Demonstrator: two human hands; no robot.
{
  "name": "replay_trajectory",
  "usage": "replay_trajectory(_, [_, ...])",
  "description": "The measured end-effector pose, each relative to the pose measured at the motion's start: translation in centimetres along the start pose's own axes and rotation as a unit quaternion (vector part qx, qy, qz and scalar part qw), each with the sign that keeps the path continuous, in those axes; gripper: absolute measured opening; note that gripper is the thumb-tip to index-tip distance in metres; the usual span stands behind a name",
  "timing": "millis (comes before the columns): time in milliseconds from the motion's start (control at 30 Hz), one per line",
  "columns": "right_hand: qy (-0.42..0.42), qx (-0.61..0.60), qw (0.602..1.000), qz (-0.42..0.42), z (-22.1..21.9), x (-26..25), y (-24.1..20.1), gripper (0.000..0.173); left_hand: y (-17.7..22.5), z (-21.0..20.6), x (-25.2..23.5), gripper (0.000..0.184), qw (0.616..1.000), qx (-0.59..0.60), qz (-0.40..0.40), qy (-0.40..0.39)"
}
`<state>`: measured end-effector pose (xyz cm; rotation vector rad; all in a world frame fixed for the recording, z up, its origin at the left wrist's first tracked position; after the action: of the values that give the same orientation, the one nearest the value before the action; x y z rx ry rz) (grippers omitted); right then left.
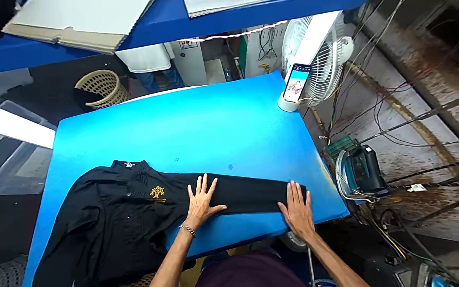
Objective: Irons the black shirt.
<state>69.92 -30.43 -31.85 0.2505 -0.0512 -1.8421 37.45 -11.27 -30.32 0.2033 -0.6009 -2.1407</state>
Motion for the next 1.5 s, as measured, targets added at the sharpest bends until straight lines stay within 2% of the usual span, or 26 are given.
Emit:
replay_trajectory(167, [0.004,-0.025,1.0,0.009,-0.4,2.0,1.5,0.083,0.0,-1.0,0.5,0.123,1.0,-0.01,-0.003,0.016])
replay_trajectory(267, [0.004,-0.047,0.998,-0.039,2.4,-0.1,4.9,0.083,2.0,-2.1,0.8,0.108,0.999,-0.013,-0.031,0.038])
replay_trajectory(367, [0.027,-0.057,0.981,-0.185,6.6,-4.7,13.7,0.084,7.6,-5.1,1.6,0.084,0.993,0.011,-0.114,0.007])
replay_trajectory(433, [0.021,-0.074,0.946,-0.314,7.3,-7.8,19.8,0.088,11.6,-7.7,1.8,0.078,0.98,0.041,-0.186,-0.048])
replay_trajectory(500, [-0.059,-0.094,0.904,-0.413,6.1,-10.1,24.2,0.087,14.9,-9.6,1.4,0.073,0.959,0.074,-0.252,-0.109])
replay_trajectory(567, [-0.115,-0.157,0.884,-0.426,4.6,-11.3,27.0,0.08,16.7,-9.4,0.3,0.065,0.944,0.102,-0.281,-0.14])
replay_trajectory(667, [-0.169,-0.344,0.823,-0.419,4.2,-11.6,28.8,0.07,14.5,-5.0,-3.3,0.049,0.968,0.115,-0.215,-0.053])
replay_trajectory(733, [-0.193,-0.423,0.769,-0.438,3.9,-11.4,29.1,0.065,9.8,-1.1,-6.2,0.05,0.99,0.078,-0.11,-0.031])
replay_trajectory(767, [-0.19,-0.432,0.757,-0.451,3.9,-11.4,28.9,0.063,6.7,0.6,-7.5,0.051,0.995,0.066,-0.057,-0.039])
replay_trajectory(800, [-0.178,-0.43,0.754,-0.464,4.0,-11.6,28.3,0.06,3.7,2.1,-8.7,0.049,0.997,0.056,-0.022,-0.05])
replay_trajectory(900, [-0.171,-0.408,0.766,-0.466,5.7,-11.8,24.5,0.056,-3.2,5.8,-10.3,0.042,0.994,0.004,0.007,-0.106])
replay_trajectory(967, [-0.218,-0.4,0.798,-0.394,7.6,-11.0,20.3,0.058,-6.4,8.0,-10.2,0.051,0.982,-0.06,0.039,-0.173])
replay_trajectory(1100, [-0.33,-0.349,0.876,-0.051,10.0,-8.3,9.9,0.056,-11.1,10.6,-10.0,0.059,0.949,-0.113,0.092,-0.278])
replay_trajectory(1200, [-0.276,-0.224,0.909,0.216,10.0,-7.0,0.2,0.064,-13.1,12.3,-10.1,0.051,0.94,-0.078,0.12,-0.309])
replay_trajectory(1267, [-0.229,-0.182,0.9,0.322,10.4,-6.8,-6.1,0.067,-15.0,13.1,-9.6,0.047,0.943,-0.001,0.127,-0.309])
replay_trajectory(1333, [-0.231,-0.165,0.886,0.368,10.8,-7.9,-11.7,0.069,-17.0,13.6,-9.1,0.051,0.943,0.092,0.134,-0.29])
replay_trajectory(1400, [-0.269,-0.156,0.872,0.378,11.2,-10.5,-17.0,0.073,-17.9,14.0,-9.1,0.059,0.934,0.17,0.149,-0.278])
replay_trajectory(1433, [-0.288,-0.155,0.868,0.373,11.3,-11.8,-19.4,0.074,-18.1,14.2,-9.2,0.059,0.925,0.198,0.153,-0.285])
replay_trajectory(1500, [-0.319,-0.159,0.867,0.348,11.6,-13.5,-23.0,0.075,-18.3,14.4,-9.4,0.047,0.917,0.234,0.124,-0.297])
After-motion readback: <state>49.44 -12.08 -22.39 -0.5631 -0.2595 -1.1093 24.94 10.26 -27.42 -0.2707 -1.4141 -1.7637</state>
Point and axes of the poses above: each hand's wrist, its own x-axis away from the middle knuckle, its own z-axis out of the back of the hand, y = z × x, the point moved 4 cm from there along -x, towards the middle knuckle, and after that the axes turned 15 degrees about x, right-handed, at the moved point
